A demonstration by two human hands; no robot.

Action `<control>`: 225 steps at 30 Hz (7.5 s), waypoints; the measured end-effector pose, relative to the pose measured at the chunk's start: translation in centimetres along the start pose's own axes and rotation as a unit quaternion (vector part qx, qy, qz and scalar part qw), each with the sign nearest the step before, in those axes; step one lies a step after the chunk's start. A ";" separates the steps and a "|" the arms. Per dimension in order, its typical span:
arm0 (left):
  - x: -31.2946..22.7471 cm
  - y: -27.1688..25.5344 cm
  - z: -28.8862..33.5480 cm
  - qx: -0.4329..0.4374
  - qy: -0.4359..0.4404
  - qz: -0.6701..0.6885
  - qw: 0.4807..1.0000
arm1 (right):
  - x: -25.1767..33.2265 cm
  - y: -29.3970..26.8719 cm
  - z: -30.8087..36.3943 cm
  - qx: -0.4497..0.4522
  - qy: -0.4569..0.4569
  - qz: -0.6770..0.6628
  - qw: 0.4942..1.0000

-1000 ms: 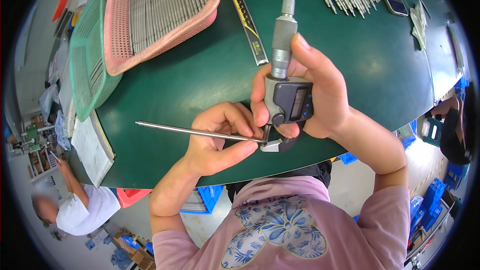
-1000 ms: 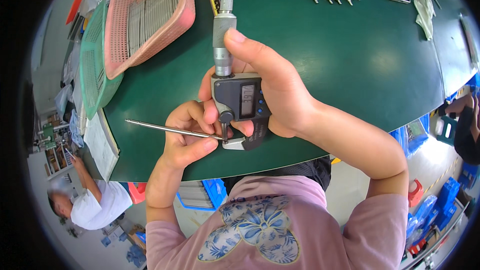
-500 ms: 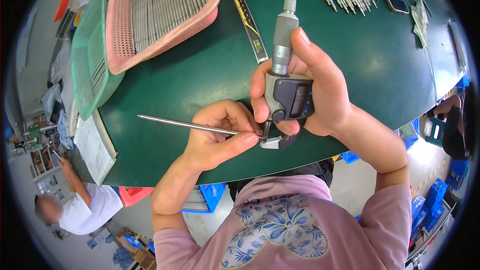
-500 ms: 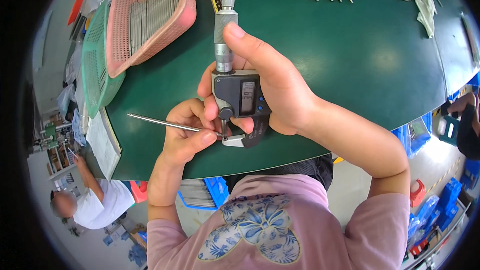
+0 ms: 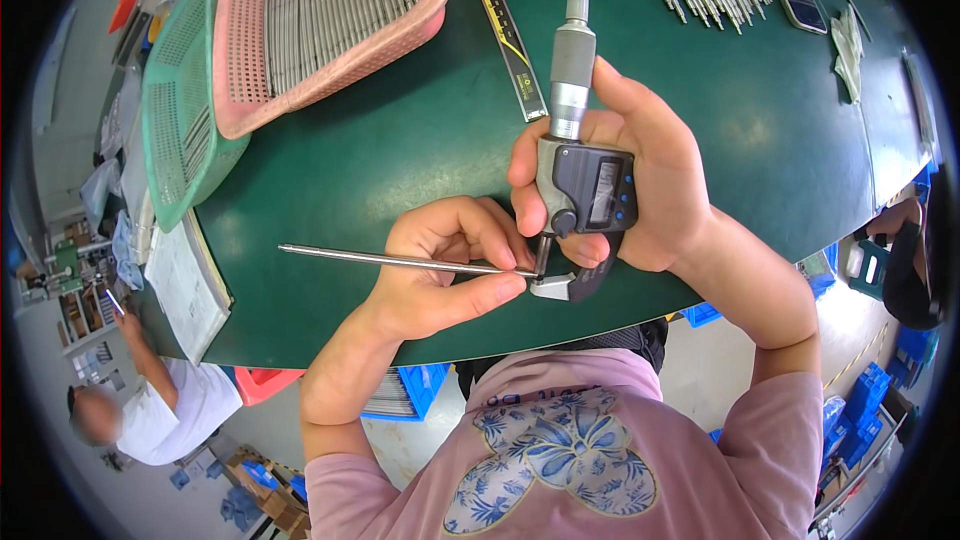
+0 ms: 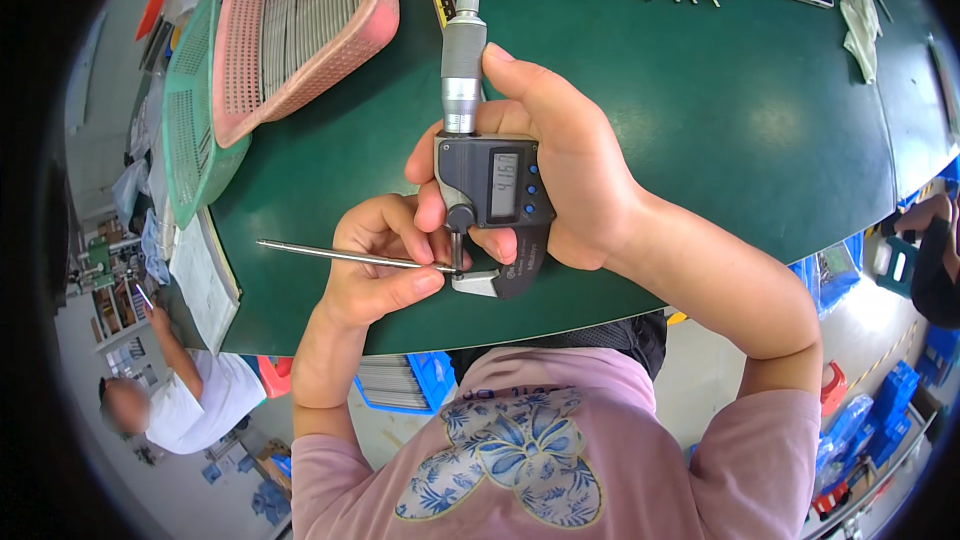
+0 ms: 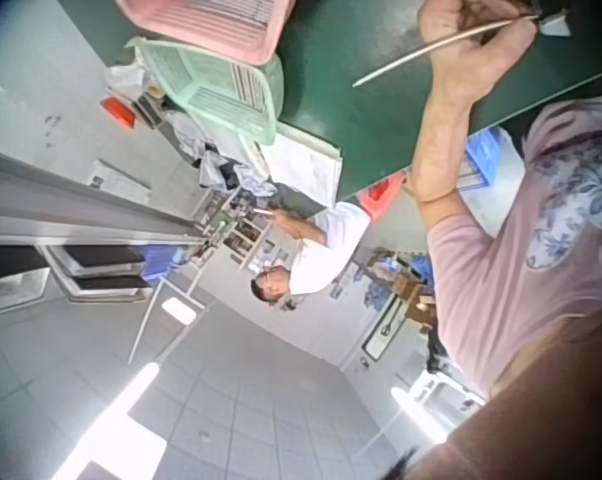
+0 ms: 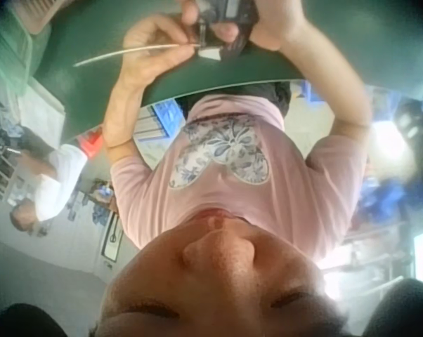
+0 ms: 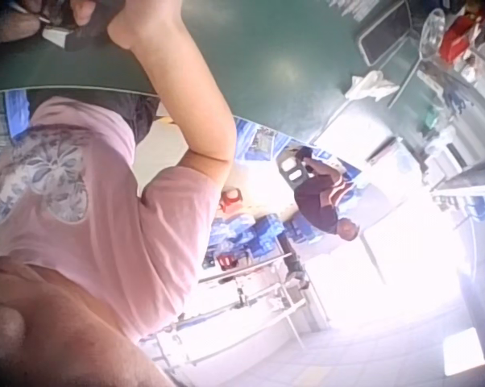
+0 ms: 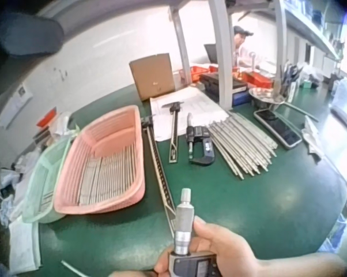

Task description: The person repeatedly picks up thin metal rods from a basket and measures their diameter using a digital caliper. After each measurement, the rod is placed into a blue bin on the floor. The process is repeated for multiple rods throughout the video.

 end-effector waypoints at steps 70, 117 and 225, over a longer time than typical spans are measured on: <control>0.3 0.2 -0.2 -0.071 0.043 0.037 0.996 | 0.5 -0.1 -0.1 -0.049 -0.057 0.014 0.997; 0.2 -0.1 -0.3 -0.008 0.043 0.039 0.998 | 0.4 -0.1 -0.1 -0.026 -0.030 -0.002 0.999; -0.3 -0.2 0.0 -0.044 -0.030 0.044 0.998 | 0.4 -0.2 -0.3 -0.040 -0.030 0.022 0.999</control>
Point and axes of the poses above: each hand's wrist, its own z-axis away from the middle knuckle, its own y-axis out of the palm, x = y × z, the point moved 1 cm from there along -z, towards the middle knuckle, and after that the axes turned 6 degrees about z, right-handed, at the moved point
